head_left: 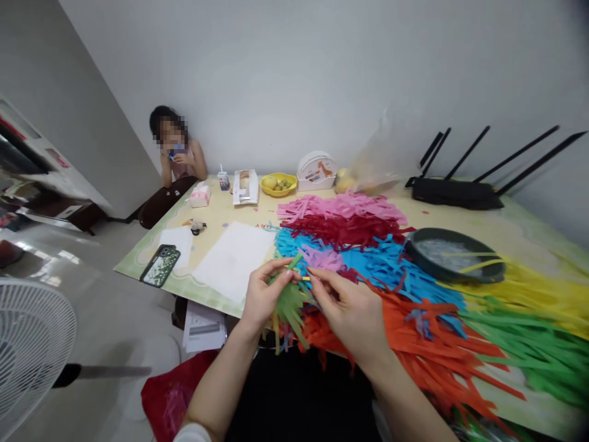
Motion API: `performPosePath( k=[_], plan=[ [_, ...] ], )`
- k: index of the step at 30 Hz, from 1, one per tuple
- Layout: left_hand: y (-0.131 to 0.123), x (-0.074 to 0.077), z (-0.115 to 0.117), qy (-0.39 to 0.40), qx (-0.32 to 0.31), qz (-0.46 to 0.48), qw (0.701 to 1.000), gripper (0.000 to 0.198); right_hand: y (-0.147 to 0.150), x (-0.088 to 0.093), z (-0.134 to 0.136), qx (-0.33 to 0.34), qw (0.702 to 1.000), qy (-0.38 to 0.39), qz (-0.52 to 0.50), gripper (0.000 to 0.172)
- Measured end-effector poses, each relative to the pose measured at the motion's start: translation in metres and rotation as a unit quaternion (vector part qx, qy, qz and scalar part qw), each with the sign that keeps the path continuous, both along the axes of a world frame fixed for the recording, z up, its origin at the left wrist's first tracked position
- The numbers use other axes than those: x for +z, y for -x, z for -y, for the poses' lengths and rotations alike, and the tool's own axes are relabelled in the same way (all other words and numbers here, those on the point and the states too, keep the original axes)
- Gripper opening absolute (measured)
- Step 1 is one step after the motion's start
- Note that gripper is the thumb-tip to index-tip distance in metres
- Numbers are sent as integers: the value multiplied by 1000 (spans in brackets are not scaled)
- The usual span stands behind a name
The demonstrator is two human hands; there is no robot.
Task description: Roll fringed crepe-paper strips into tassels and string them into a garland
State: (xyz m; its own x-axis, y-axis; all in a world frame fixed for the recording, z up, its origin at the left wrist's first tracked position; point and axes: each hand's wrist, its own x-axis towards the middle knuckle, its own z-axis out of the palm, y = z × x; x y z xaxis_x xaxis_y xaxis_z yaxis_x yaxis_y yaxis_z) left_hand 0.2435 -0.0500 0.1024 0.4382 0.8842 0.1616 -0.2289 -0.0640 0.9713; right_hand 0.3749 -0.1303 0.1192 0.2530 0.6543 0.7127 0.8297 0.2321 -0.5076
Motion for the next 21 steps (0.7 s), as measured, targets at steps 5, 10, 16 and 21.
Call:
performPosePath(
  k=[5, 10, 16, 21],
  plan=[
    [1, 2, 0, -7, 7, -3, 1000, 31, -1, -2, 1, -6, 1000, -7, -1, 21],
    [2, 3, 1, -10, 1, -6, 1000, 30, 0, -3, 2, 0, 1000, 5, -14, 21],
    [3, 3, 6, -89, 10, -68, 994, 25, -1, -3, 2, 15, 995, 63, -73, 23],
    [6, 5, 8, -291, 56, -198, 934, 17, -9, -4, -5, 128, 932, 182, -285, 59]
  ],
)
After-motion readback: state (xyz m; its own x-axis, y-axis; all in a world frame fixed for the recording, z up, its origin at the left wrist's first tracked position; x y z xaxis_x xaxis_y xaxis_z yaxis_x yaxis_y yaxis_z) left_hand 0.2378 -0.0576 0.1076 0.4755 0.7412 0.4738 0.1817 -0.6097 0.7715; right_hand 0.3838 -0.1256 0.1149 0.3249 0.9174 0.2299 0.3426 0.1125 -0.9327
